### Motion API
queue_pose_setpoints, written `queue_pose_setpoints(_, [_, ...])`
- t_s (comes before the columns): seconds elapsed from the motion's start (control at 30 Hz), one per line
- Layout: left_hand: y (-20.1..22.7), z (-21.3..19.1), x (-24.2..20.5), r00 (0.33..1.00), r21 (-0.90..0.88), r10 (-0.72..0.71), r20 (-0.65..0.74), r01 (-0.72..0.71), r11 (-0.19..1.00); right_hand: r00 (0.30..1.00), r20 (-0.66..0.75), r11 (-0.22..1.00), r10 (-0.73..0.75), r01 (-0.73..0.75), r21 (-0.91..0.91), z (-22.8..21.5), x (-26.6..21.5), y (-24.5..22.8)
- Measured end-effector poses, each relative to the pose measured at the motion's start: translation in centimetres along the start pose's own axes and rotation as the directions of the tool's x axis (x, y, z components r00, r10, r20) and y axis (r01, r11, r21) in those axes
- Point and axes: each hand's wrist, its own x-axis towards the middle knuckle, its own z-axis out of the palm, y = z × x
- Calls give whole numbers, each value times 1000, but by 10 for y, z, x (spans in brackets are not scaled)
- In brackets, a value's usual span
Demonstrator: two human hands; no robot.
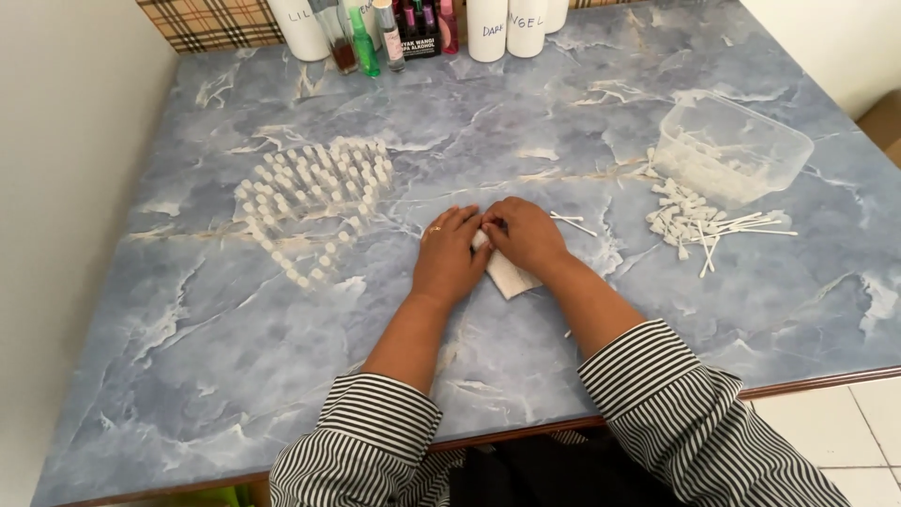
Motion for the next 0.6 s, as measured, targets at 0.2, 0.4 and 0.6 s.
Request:
queue_pose_setpoints(0.2, [-4,6,1,1000,-17,-8,7,8,1000,1000,-11,1000,3,-3,20,-2,-1,-1])
queue_pose_setpoints(0.4, [-4,3,5,991,-151,58,-124,-77,986,991,-111,996,-72,77,44,-25,-3,-15])
queue_pose_setpoints(0.6, [38,-33,13,968,-336,103,-231,-179,925,851,-517,937,-95,252,241,-76,-6,-15])
